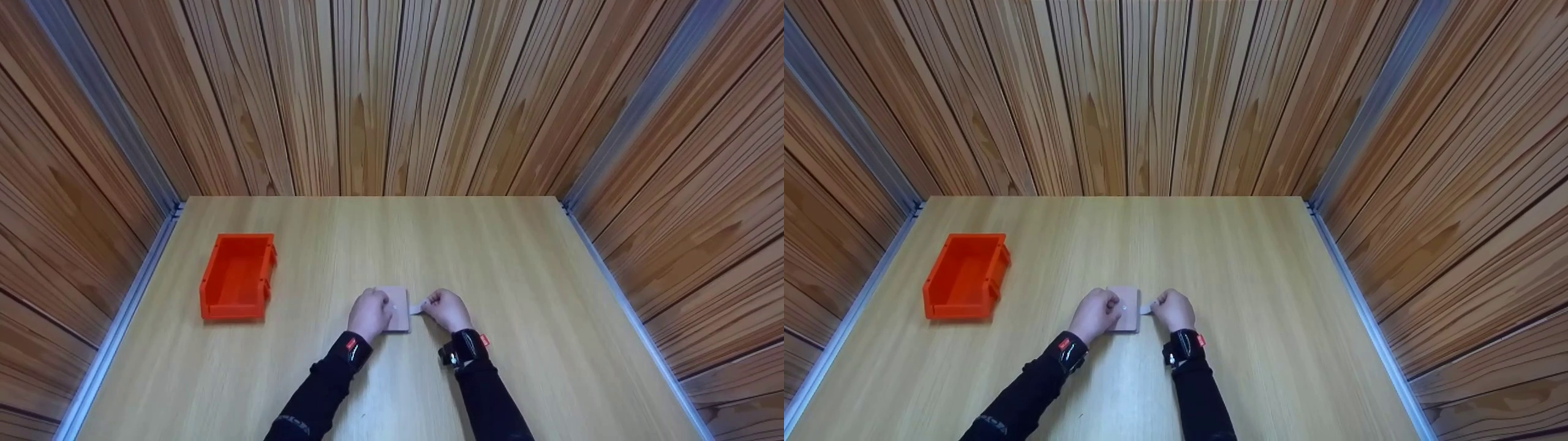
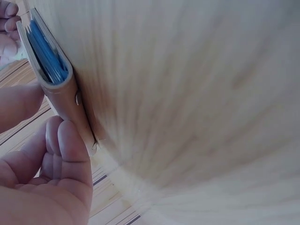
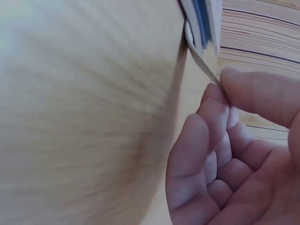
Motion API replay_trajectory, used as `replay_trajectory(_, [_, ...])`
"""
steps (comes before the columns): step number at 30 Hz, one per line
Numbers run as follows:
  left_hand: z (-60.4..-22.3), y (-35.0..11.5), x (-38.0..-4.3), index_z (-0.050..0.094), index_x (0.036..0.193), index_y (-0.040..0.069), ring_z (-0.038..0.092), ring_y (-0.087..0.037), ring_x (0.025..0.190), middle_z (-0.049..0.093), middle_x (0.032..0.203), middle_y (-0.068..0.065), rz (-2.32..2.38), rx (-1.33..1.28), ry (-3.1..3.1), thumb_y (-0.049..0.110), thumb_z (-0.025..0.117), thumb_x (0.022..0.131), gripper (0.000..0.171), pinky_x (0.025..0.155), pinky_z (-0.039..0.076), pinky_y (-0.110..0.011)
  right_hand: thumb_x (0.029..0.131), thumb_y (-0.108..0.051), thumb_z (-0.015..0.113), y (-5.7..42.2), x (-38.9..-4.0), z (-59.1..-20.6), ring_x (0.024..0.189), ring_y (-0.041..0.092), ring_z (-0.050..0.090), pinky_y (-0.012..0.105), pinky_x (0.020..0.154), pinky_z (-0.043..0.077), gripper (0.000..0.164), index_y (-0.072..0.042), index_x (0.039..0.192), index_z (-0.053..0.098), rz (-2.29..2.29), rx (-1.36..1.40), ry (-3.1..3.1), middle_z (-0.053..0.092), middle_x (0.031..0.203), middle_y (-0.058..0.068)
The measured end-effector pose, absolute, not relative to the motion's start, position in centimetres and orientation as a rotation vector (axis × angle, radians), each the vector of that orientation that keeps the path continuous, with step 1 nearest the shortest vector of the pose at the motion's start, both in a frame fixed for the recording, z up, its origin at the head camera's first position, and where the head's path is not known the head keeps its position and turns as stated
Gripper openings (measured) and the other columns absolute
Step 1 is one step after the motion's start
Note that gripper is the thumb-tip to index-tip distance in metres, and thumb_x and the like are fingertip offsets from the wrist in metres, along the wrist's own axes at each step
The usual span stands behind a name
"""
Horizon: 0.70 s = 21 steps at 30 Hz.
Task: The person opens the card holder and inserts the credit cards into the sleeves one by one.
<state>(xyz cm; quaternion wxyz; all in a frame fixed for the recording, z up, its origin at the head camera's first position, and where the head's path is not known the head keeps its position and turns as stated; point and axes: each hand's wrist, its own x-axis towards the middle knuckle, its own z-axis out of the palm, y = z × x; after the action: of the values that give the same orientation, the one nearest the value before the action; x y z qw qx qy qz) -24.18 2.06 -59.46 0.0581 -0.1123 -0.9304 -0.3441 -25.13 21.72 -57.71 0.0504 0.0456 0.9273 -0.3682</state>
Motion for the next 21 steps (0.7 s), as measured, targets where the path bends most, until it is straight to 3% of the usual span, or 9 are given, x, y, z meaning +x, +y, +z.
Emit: replay_trajectory(21, [-59.5,1.8,-24.2,0.068,0.091,-0.001,0.061,-0.031,0.083,0.060,0.089,-0.012,-1.054,-0.352,-2.816,0.005,0.077,0.079,0.016,0.076,0.050,-0.043,0.084,-0.014,0.074,18.9,-25.3,-56.8,0.074,0.017,0.058,0.034,0.071,0.048,0.011,-0.006,0.085,0.065,-1.176,-0.001,2.874,0.063,0.078,0.001])
